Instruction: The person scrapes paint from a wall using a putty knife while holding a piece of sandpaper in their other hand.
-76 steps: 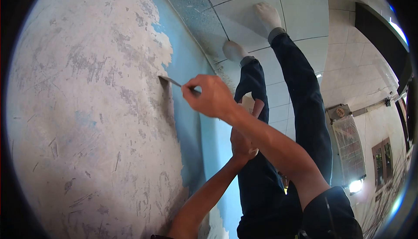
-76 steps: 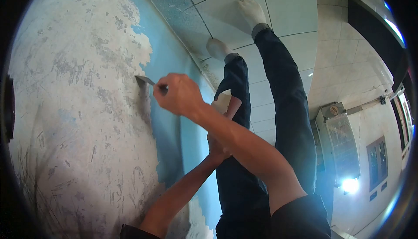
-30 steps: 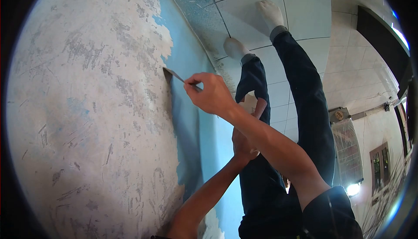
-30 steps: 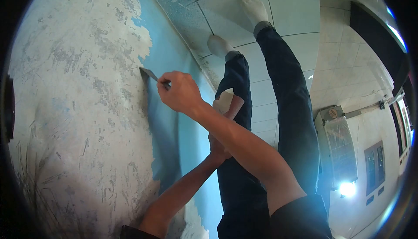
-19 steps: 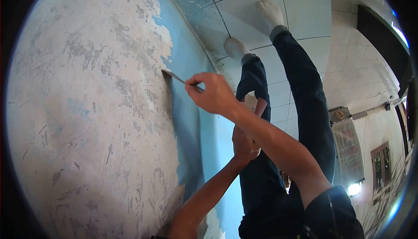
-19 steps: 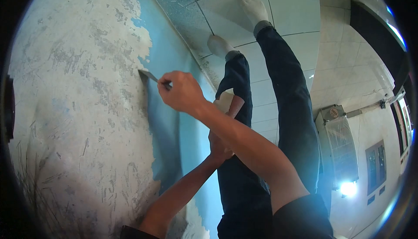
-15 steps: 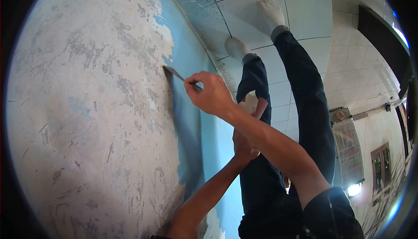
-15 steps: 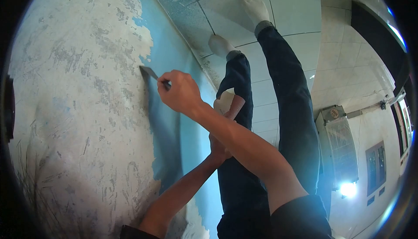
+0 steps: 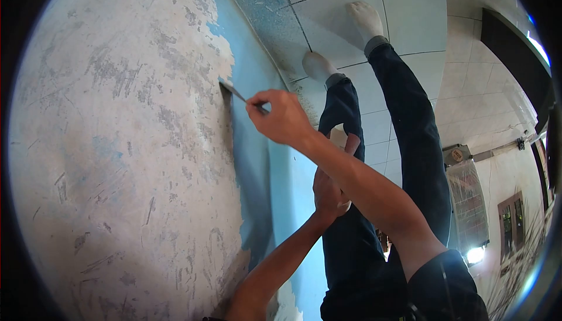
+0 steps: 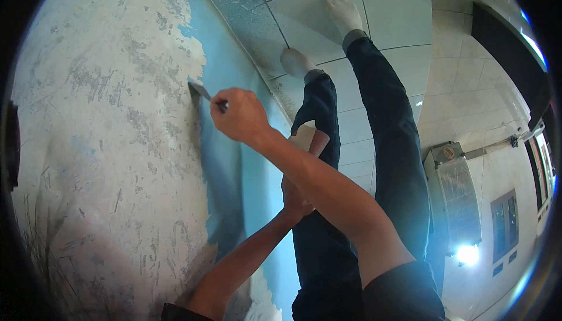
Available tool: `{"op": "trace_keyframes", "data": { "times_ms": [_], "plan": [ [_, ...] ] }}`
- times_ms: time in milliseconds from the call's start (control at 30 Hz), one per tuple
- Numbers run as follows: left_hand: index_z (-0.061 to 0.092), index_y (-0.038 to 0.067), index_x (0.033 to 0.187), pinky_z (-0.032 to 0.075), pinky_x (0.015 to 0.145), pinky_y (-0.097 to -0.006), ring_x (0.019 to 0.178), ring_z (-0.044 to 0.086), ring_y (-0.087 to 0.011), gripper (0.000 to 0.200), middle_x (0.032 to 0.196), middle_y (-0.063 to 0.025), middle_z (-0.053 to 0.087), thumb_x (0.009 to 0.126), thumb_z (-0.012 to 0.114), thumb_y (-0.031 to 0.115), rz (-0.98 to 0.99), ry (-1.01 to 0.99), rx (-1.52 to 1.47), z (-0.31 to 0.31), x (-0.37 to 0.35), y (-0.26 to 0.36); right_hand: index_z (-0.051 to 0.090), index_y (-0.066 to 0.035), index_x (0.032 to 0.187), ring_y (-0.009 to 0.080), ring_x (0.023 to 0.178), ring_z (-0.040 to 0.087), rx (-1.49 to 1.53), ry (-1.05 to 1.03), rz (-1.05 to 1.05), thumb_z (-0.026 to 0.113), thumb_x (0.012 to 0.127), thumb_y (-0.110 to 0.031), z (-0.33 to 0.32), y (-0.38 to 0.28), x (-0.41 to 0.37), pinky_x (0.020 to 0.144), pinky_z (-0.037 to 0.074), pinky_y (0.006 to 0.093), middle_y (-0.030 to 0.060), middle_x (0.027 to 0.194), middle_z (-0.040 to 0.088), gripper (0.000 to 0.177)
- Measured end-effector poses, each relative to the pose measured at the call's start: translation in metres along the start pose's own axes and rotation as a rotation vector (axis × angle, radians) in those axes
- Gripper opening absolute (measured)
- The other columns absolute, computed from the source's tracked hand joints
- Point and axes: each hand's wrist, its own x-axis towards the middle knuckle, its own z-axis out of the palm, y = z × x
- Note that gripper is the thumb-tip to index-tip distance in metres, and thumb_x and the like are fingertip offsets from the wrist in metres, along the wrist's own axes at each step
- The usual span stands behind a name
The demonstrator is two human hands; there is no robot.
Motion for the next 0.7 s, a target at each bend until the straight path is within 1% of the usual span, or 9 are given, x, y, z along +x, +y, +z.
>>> {"op": "trace_keyframes", "data": {
  "times_ms": [133, 233, 333, 400, 467, 533, 600, 633, 700],
  "plan": [
    [0.058, 0.006, 0.128, 0.045, 0.099, -0.0507, 0.118, 0.056, -0.0384, 0.063, 0.126, -0.0166, 0.06, 0.078, 0.083, 0.033, 0.006, -0.045, -0.009, 0.004, -0.005, -0.01, 0.076, 0.002, 0.097, 0.0302, 0.085, 0.074, 0.041, -0.055, -0.009, 0.072, 0.088, -0.014, -0.004, 0.0, -0.023, 0.08, 0.057, 0.0367, 0.0184, 0.092, 0.075, 0.019],
    [0.059, 0.007, 0.126, 0.046, 0.098, -0.0496, 0.114, 0.059, -0.0369, 0.059, 0.122, -0.0146, 0.063, 0.078, 0.083, 0.033, 0.104, 0.062, 0.021, -0.001, -0.001, -0.002, 0.076, 0.002, 0.098, 0.0304, 0.085, 0.074, 0.021, -0.08, 0.028, 0.072, 0.088, -0.014, -0.009, -0.003, -0.011, 0.079, 0.057, 0.0368, 0.0184, 0.093, 0.075, 0.019],
    [0.06, 0.007, 0.126, 0.047, 0.096, -0.0494, 0.11, 0.062, -0.0358, 0.059, 0.12, -0.0132, 0.065, 0.079, 0.082, 0.034, 0.043, -0.001, 0.026, 0.006, 0.0, -0.01, 0.076, 0.001, 0.097, 0.0299, 0.084, 0.074, 0.032, -0.045, -0.012, 0.072, 0.087, -0.013, -0.005, 0.002, -0.015, 0.077, 0.057, 0.0371, 0.0179, 0.094, 0.075, 0.018],
    [0.06, 0.007, 0.125, 0.047, 0.095, -0.0492, 0.11, 0.061, -0.0357, 0.057, 0.119, -0.0127, 0.065, 0.079, 0.082, 0.035, 0.039, 0.061, -0.029, 0.008, 0.006, -0.003, 0.076, 0.001, 0.097, 0.0295, 0.082, 0.074, 0.022, -0.015, -0.051, 0.072, 0.087, -0.012, -0.001, 0.003, -0.021, 0.076, 0.057, 0.0372, 0.0174, 0.093, 0.075, 0.017],
    [0.059, 0.006, 0.127, 0.045, 0.099, -0.0501, 0.116, 0.058, -0.0372, 0.057, 0.122, -0.0146, 0.063, 0.081, 0.08, 0.032, 0.033, 0.028, -0.054, 0.004, 0.003, -0.005, 0.076, 0.001, 0.097, 0.0293, 0.082, 0.073, -0.02, -0.012, -0.055, 0.072, 0.086, -0.012, 0.001, 0.001, -0.028, 0.076, 0.057, 0.037, 0.0171, 0.093, 0.075, 0.017],
    [0.056, 0.003, 0.132, 0.041, 0.106, -0.052, 0.126, 0.053, -0.0402, 0.057, 0.129, -0.0187, 0.061, 0.083, 0.077, 0.024, 0.042, -0.107, -0.058, 0.001, -0.008, -0.011, 0.076, 0.001, 0.097, 0.0292, 0.083, 0.074, -0.001, -0.002, -0.005, 0.072, 0.086, -0.012, 0.004, 0.002, -0.011, 0.077, 0.057, 0.0367, 0.0172, 0.093, 0.075, 0.017],
    [0.056, 0.003, 0.131, 0.041, 0.107, -0.052, 0.125, 0.053, -0.0401, 0.06, 0.128, -0.0182, 0.061, 0.079, 0.08, 0.022, -0.064, -0.093, -0.056, -0.001, -0.002, 0.003, 0.076, 0.001, 0.096, 0.0292, 0.083, 0.074, 0.012, -0.012, 0.055, 0.072, 0.086, -0.013, 0.003, -0.003, 0.004, 0.079, 0.057, 0.0364, 0.0174, 0.093, 0.075, 0.018],
    [0.056, 0.003, 0.131, 0.041, 0.107, -0.0521, 0.125, 0.053, -0.04, 0.062, 0.128, -0.0179, 0.061, 0.077, 0.082, 0.021, -0.115, -0.085, -0.054, -0.003, 0.002, 0.008, 0.076, 0.001, 0.096, 0.0292, 0.083, 0.073, 0.025, -0.024, 0.038, 0.072, 0.086, -0.013, 0.001, -0.003, 0.002, 0.079, 0.057, 0.0364, 0.0175, 0.093, 0.075, 0.018],
    [0.057, 0.003, 0.13, 0.041, 0.107, -0.0522, 0.124, 0.054, -0.0402, 0.062, 0.127, -0.0177, 0.062, 0.077, 0.082, 0.021, -0.089, -0.097, -0.048, -0.004, 0.0, 0.005, 0.076, 0.001, 0.096, 0.0292, 0.082, 0.073, 0.044, -0.049, 0.007, 0.072, 0.087, -0.013, -0.005, -0.003, -0.011, 0.078, 0.057, 0.0364, 0.0176, 0.093, 0.075, 0.018]
  ]
}}
